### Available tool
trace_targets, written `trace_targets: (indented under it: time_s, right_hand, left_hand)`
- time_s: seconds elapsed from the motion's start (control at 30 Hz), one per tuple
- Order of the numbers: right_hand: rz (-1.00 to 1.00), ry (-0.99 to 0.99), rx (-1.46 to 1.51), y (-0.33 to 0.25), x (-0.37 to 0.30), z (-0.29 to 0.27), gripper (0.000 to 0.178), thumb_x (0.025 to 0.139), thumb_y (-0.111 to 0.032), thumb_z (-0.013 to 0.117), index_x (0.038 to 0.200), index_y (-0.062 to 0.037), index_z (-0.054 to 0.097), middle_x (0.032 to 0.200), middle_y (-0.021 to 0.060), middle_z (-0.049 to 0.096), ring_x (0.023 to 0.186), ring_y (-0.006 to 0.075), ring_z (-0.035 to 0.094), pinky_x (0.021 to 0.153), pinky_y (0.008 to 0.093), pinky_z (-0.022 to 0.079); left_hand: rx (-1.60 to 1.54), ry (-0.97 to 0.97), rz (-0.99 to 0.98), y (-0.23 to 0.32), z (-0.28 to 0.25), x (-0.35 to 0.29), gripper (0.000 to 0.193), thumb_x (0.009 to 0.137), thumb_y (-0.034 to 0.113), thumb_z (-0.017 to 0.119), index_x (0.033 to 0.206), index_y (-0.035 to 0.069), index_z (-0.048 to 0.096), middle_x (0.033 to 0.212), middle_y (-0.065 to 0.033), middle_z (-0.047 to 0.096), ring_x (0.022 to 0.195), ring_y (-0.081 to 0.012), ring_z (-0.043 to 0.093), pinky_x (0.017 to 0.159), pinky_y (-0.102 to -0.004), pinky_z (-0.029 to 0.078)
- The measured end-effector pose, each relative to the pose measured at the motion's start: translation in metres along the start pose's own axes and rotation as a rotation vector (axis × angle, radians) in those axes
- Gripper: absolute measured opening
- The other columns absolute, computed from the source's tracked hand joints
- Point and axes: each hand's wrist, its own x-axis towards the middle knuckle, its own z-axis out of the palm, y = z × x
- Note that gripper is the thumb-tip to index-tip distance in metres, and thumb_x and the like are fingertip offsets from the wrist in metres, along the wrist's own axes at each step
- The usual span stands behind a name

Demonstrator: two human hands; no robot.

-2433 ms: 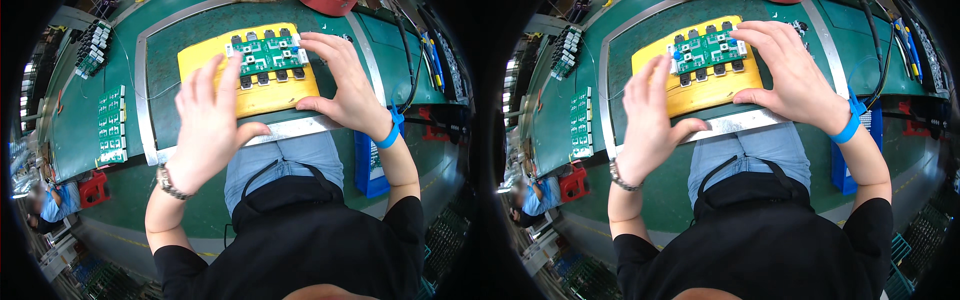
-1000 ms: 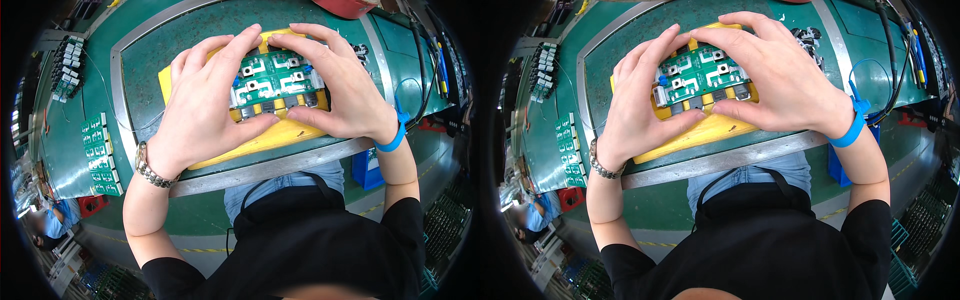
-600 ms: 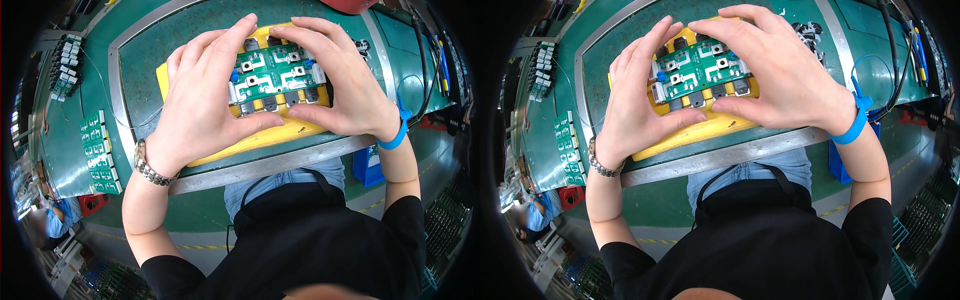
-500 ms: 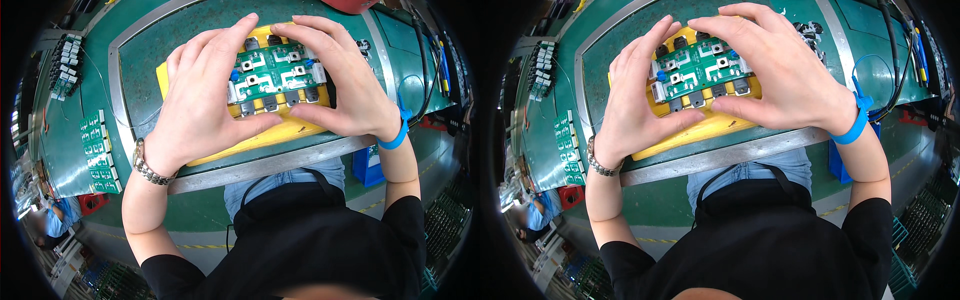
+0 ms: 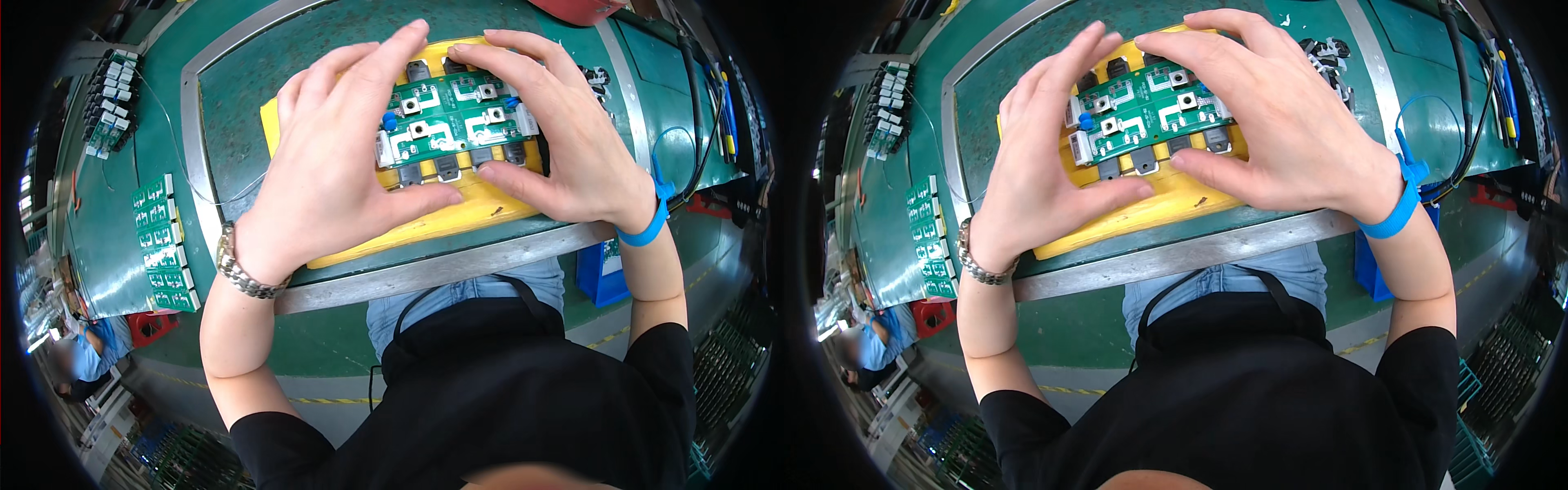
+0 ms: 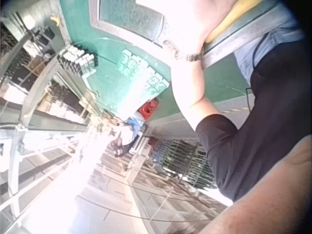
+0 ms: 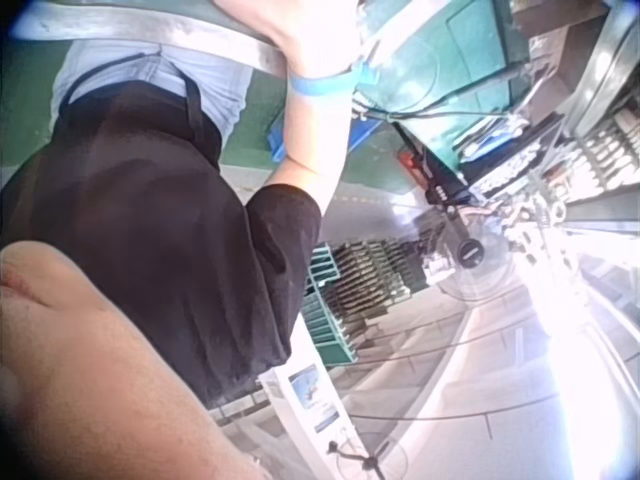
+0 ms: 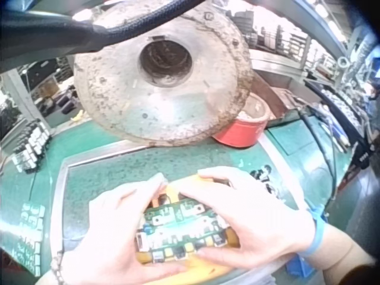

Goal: The person solders electronic components onto a printed circuit board using a soldering iron and solder wire.

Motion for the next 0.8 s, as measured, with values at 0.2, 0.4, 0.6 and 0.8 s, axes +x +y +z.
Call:
trace_targets:
  time_s: [0.2,0.4,0.6,0.8]
  right_hand:
    - [-0.011,0.016,0.006,0.002,-0.001,-0.004,0.075,0.062,-0.014,0.07,0.132,-0.005,0.044,0.135,0.0089,0.047,0.127,0.034,0.038,0.105,0.0419,0.033]
    - [-0.01,-0.013,0.01,0.001,0.0,-0.003,0.076,0.062,-0.014,0.069,0.132,-0.0045,0.043,0.136,0.0096,0.047,0.127,0.0347,0.037,0.106,0.0426,0.032]
    - [0.002,-0.015,0.01,0.0,0.001,-0.002,0.076,0.062,-0.014,0.069,0.133,-0.0036,0.042,0.135,0.0104,0.047,0.127,0.0348,0.037,0.106,0.0429,0.032]
    - [-0.011,0.07,0.039,0.006,-0.003,-0.01,0.072,0.065,-0.015,0.063,0.133,-0.0006,0.041,0.133,0.0152,0.048,0.126,0.035,0.038,0.106,0.0426,0.031]
  left_hand:
    - [-0.066,0.006,0.025,0.0,-0.016,-0.003,0.105,0.055,0.014,0.081,0.144,0.008,0.027,0.141,-0.0104,0.042,0.129,-0.029,0.037,0.108,-0.0406,0.024]
    - [-0.032,-0.026,-0.032,-0.01,-0.014,-0.008,0.102,0.056,0.012,0.08,0.144,0.008,0.027,0.138,-0.0104,0.046,0.128,-0.0286,0.037,0.108,-0.0407,0.023]
    - [-0.042,-0.025,-0.031,-0.01,-0.013,-0.008,0.104,0.056,0.014,0.08,0.144,0.008,0.026,0.137,-0.0105,0.046,0.127,-0.0288,0.039,0.108,-0.0408,0.023]
    - [-0.069,-0.015,-0.023,-0.012,-0.013,-0.008,0.107,0.054,0.017,0.083,0.144,0.007,0.025,0.138,-0.0105,0.045,0.127,-0.0293,0.039,0.108,-0.041,0.024]
